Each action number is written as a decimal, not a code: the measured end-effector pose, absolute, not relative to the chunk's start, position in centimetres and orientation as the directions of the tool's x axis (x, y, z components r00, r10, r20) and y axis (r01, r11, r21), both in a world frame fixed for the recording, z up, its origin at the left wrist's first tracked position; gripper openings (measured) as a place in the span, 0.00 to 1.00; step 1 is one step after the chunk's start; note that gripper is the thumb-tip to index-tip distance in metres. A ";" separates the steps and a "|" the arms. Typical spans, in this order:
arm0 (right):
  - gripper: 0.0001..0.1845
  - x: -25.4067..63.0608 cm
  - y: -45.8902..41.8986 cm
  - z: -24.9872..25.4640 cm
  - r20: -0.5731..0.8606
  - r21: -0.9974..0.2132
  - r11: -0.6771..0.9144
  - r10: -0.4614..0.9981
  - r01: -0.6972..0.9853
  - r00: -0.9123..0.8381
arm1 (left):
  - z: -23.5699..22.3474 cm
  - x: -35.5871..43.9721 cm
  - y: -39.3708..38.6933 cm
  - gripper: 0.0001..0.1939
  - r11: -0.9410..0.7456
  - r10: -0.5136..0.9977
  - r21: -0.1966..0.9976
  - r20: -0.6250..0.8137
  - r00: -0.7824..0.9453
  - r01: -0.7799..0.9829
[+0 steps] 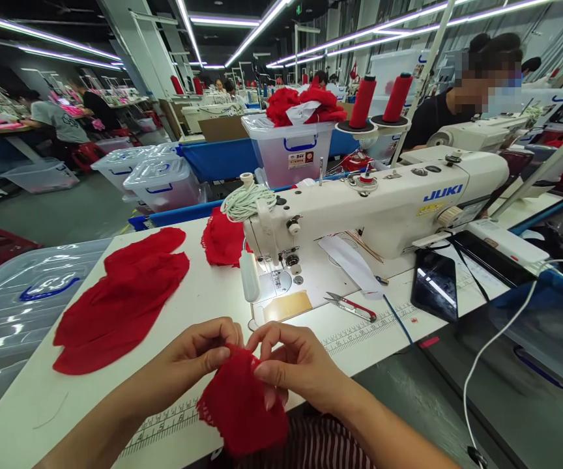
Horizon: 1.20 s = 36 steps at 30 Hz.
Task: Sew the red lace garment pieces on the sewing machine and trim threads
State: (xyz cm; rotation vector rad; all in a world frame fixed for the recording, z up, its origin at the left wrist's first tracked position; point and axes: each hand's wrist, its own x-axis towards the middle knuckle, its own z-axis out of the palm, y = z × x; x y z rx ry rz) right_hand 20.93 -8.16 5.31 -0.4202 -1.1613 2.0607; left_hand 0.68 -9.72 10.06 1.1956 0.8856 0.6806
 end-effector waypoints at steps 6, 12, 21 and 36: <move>0.15 20.3 -8.0 5.4 -0.019 -0.826 -0.459 0.605 -0.329 -0.796 | 9.3 0.9 -9.9 0.14 0.352 0.804 0.935 -0.279 0.525 -0.043; 0.11 21.2 -6.6 5.7 -0.089 -0.957 0.079 0.838 0.281 -0.538 | 8.7 0.5 -10.1 0.15 0.376 0.806 0.924 -0.364 0.467 0.072; 0.11 28.2 4.4 6.1 0.319 -0.075 0.178 0.936 0.981 -0.146 | 7.0 0.8 -9.6 0.19 0.235 0.906 0.904 -0.337 0.257 0.357; 0.27 29.7 0.3 5.6 0.438 -0.006 0.832 0.501 0.555 -0.746 | 7.5 3.0 -9.1 0.23 -0.230 0.933 0.332 -0.192 0.304 0.915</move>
